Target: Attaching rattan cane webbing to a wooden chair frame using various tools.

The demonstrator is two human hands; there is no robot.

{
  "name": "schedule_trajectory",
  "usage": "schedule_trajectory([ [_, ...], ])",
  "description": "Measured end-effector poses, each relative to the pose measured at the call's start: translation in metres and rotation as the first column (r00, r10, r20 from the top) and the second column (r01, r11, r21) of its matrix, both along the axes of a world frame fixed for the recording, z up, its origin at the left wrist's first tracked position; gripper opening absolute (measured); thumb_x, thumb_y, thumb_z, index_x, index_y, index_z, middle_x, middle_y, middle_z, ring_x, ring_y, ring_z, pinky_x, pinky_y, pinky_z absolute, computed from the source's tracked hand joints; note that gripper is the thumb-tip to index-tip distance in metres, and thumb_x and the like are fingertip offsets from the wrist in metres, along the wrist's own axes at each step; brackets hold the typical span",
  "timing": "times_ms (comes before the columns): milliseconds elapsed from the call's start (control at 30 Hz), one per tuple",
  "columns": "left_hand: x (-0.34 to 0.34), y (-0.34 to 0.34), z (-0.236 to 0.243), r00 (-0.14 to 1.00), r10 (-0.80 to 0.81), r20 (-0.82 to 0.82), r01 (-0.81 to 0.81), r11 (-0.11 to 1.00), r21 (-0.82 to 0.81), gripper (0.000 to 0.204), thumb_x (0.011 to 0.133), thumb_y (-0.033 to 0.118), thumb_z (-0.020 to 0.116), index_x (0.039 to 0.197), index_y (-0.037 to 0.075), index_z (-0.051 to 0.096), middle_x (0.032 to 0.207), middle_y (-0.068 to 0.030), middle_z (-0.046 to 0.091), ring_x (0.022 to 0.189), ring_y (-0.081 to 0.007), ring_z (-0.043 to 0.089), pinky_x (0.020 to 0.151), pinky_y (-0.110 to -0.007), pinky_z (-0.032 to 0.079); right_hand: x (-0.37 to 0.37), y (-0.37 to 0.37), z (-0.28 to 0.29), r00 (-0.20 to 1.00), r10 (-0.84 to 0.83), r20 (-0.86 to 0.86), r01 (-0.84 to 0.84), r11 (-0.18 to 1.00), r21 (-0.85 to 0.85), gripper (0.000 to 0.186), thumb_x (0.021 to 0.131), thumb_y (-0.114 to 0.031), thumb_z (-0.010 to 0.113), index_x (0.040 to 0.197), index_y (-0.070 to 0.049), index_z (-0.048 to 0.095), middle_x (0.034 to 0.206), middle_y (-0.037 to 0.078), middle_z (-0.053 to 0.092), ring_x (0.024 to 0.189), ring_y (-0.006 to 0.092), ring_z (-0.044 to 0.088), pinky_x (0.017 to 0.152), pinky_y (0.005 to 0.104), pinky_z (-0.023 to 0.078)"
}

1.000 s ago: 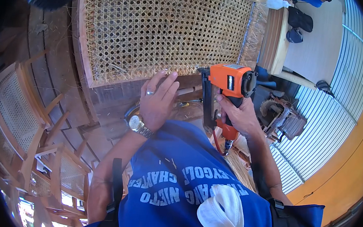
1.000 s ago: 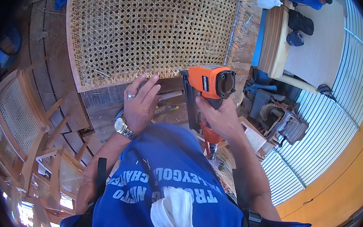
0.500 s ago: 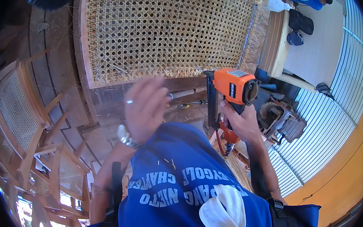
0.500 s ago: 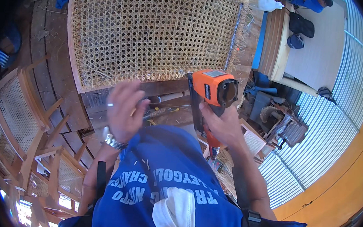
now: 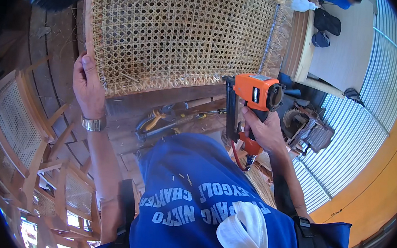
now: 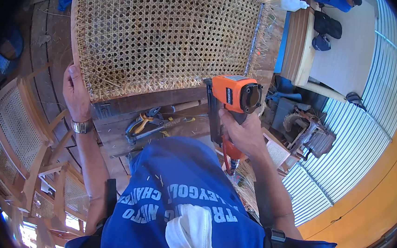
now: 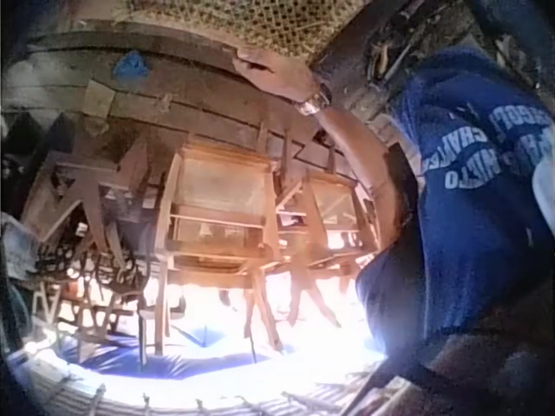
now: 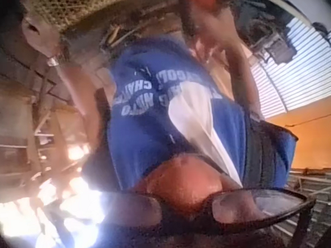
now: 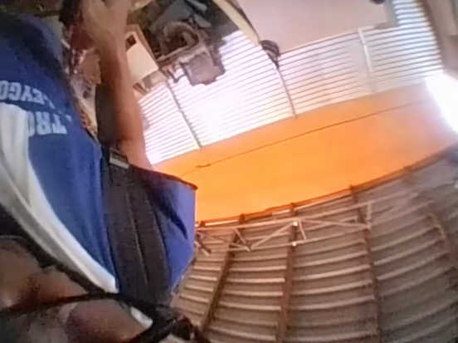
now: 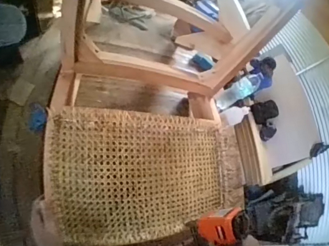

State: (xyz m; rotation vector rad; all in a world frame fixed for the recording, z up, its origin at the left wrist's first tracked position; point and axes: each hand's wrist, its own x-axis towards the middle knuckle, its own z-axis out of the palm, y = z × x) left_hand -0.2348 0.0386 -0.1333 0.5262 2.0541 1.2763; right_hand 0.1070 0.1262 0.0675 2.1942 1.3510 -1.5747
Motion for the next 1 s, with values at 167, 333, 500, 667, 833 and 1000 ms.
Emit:
schedule_trajectory([
  [167, -0.001, 0.001, -0.007, 0.960, 0.103, 0.261, -0.130, 0.987, 0.089, 0.047, 0.106, 0.044, 0.052, 0.118, 0.001, 0.065, 0.091, 0.0037, 0.058, 0.081, -0.0054, 0.047, 0.072, -0.022, 0.039, 0.004, 0.006, 0.000, 0.995, -0.056, -0.077, 0.056, 0.998, -0.003, 0.021, 0.101, -0.017, 0.062, 0.115, -0.002, 0.062, 0.063, -0.001, 0.057, 0.051, 0.0080, 0.056, 0.049, 0.0248, 0.043],
  [333, 0.005, 0.005, -0.001, 0.968, 0.112, 0.226, -0.129, 0.989, 0.064, 0.045, 0.106, 0.044, 0.052, 0.112, 0.002, 0.067, 0.089, 0.0045, 0.057, 0.080, -0.0048, 0.046, 0.071, -0.022, 0.038, 0.005, 0.013, 0.000, 0.998, -0.049, -0.033, 0.047, 0.996, -0.074, 0.020, 0.100, -0.019, 0.063, 0.113, -0.004, 0.064, 0.061, -0.001, 0.057, 0.051, 0.0085, 0.056, 0.049, 0.0251, 0.043],
  [500, 0.001, 0.003, -0.008, 0.991, 0.048, 0.125, -0.056, 0.996, 0.066, 0.043, 0.106, 0.043, 0.051, 0.109, 0.002, 0.066, 0.088, 0.0034, 0.057, 0.079, -0.0057, 0.045, 0.071, -0.023, 0.038, -0.002, 0.023, 0.005, 1.000, 0.005, 0.019, -0.003, 0.992, -0.123, 0.016, 0.099, -0.021, 0.064, 0.102, -0.005, 0.064, 0.061, -0.001, 0.058, 0.051, 0.0088, 0.057, 0.050, 0.0256, 0.044],
  [667, -0.001, 0.005, -0.006, 0.998, 0.012, 0.059, -0.013, 1.000, 0.017, 0.047, 0.108, 0.044, 0.046, 0.114, 0.001, 0.065, 0.090, 0.0010, 0.059, 0.082, -0.0088, 0.048, 0.075, -0.026, 0.041, -0.007, 0.018, 0.004, 0.999, 0.037, 0.024, -0.034, 0.994, -0.104, 0.016, 0.098, -0.021, 0.065, 0.093, -0.006, 0.062, 0.062, -0.001, 0.058, 0.051, 0.0086, 0.057, 0.051, 0.0255, 0.044],
  [833, -0.005, 0.011, 0.001, 0.989, -0.040, 0.142, 0.046, 0.998, -0.037, 0.056, 0.108, 0.047, 0.041, 0.122, -0.002, 0.063, 0.102, -0.0055, 0.067, 0.095, -0.0144, 0.057, 0.087, -0.031, 0.045, -0.008, 0.012, 0.010, 0.996, 0.083, -0.038, -0.082, 0.996, 0.024, 0.013, 0.099, -0.017, 0.063, 0.103, -0.004, 0.064, 0.061, -0.001, 0.058, 0.051, 0.0083, 0.056, 0.049, 0.0246, 0.042],
  [1000, -0.001, 0.011, 0.001, 0.984, -0.014, 0.179, 0.017, 1.000, -0.014, 0.057, 0.108, 0.047, 0.041, 0.123, -0.003, 0.064, 0.107, -0.0078, 0.069, 0.099, -0.0150, 0.059, 0.089, -0.030, 0.046, -0.010, 0.005, 0.007, 0.998, -0.019, -0.059, 0.020, 1.000, 0.013, 0.016, 0.099, -0.016, 0.063, 0.108, -0.003, 0.063, 0.062, 0.000, 0.059, 0.050, 0.0089, 0.056, 0.049, 0.0254, 0.043],
])
